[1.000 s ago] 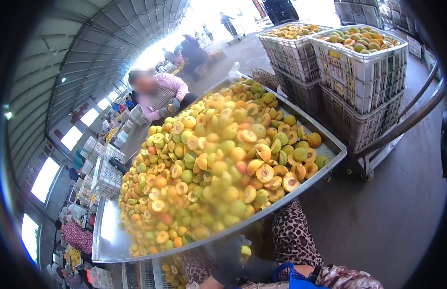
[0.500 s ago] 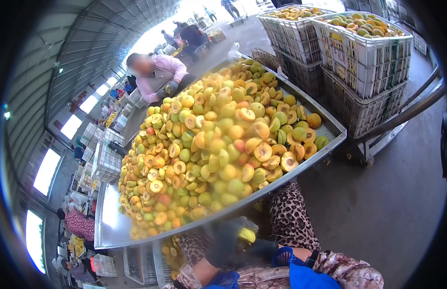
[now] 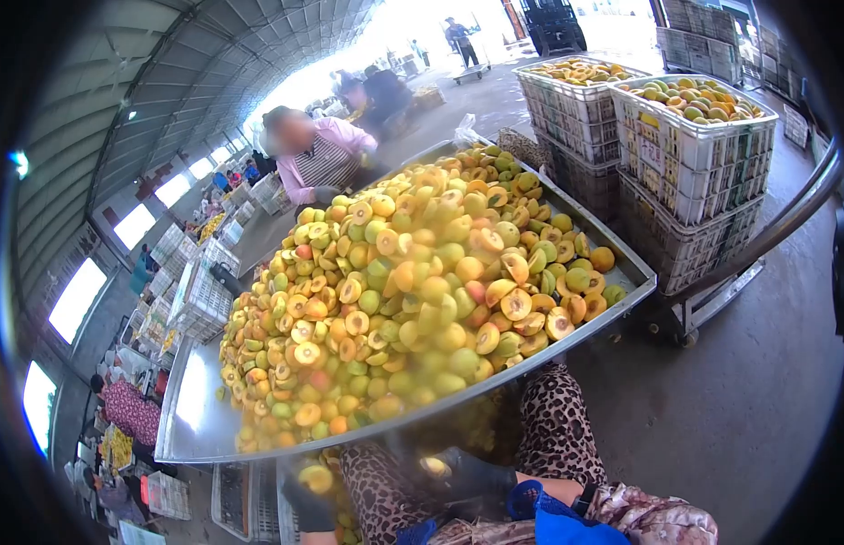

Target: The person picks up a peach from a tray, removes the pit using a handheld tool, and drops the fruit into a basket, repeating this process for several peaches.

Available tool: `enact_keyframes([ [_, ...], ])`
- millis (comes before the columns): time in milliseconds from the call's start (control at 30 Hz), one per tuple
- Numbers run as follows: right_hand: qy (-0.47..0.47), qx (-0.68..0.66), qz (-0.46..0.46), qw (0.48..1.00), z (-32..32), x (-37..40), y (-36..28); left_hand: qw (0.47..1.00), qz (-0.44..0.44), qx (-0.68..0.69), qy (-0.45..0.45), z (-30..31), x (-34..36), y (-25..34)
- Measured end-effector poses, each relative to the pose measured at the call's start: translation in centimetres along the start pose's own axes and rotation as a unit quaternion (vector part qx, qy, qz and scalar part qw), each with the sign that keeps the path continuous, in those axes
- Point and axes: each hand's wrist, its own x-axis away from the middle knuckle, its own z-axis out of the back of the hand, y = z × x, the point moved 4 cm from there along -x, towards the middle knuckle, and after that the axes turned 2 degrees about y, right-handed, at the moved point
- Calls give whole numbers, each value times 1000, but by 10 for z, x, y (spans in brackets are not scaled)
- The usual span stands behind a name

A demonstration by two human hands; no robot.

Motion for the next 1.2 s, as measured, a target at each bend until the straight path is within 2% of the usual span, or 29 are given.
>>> enact_keyframes([
  [33,10,12,43,999,-4,-5,-6,1000,-1,14,19,10,1,11],
  [100,-5,152,-31,988,4,-8,17,991,82,74,82,24,16,22],
  [133,9,276,-62,959,12,-4,39,997,31,-46,58,42,9,9],
  [200,8,512,-134,848,30,3,83,957,-73,-280,0,100,-36,-48],
  [267,106,501,-109,852,31,3,45,925,-160,-344,26,58,-27,-40],
  [333,201,418,80,882,18,-7,8,875,-310,-368,60,-7,-18,-11],
  [400,176,333,-14,926,33,-8,51,855,-386,-344,41,-69,-19,34],
  [433,136,231,-123,956,33,5,65,922,-283,-265,-9,-97,-26,56],
  [467,103,132,-176,970,30,-4,43,935,-262,-232,-52,-126,-21,75],
  [500,78,38,-235,968,28,-13,21,976,-158,-79,-126,-148,-14,77],
  [533,58,-66,-265,960,18,-11,3,976,-109,-85,-171,-174,6,94],
  [600,15,-232,-277,932,13,-10,-1,960,7,-17,-280,-199,27,76],
  [667,-29,-360,-270,893,9,-4,-1,944,47,-65,-321,-184,58,54],
  [733,-46,-281,-211,935,17,5,23,870,174,73,-455,-234,80,82],
  [800,-42,-175,-104,978,25,13,-6,816,261,97,-506,-227,94,49],
  [833,-56,-188,-76,978,23,15,-20,804,280,137,-507,-242,99,68],
  [900,-134,-316,-64,937,11,15,-46,796,345,176,-466,-246,111,60],
  [933,-132,-430,-160,879,1,19,-24,784,335,195,-485,-251,114,54],
  [1000,-127,-513,-248,812,-6,26,-9,765,317,229,-512,-257,116,51],
  [1067,-121,-466,-249,841,-1,27,-17,801,313,159,-485,-258,117,61],
  [1133,-129,-479,-291,818,2,32,-12,844,297,86,-438,-256,119,76],
  [1200,-118,-425,-275,854,10,37,-18,832,243,38,-497,-258,120,95],
])
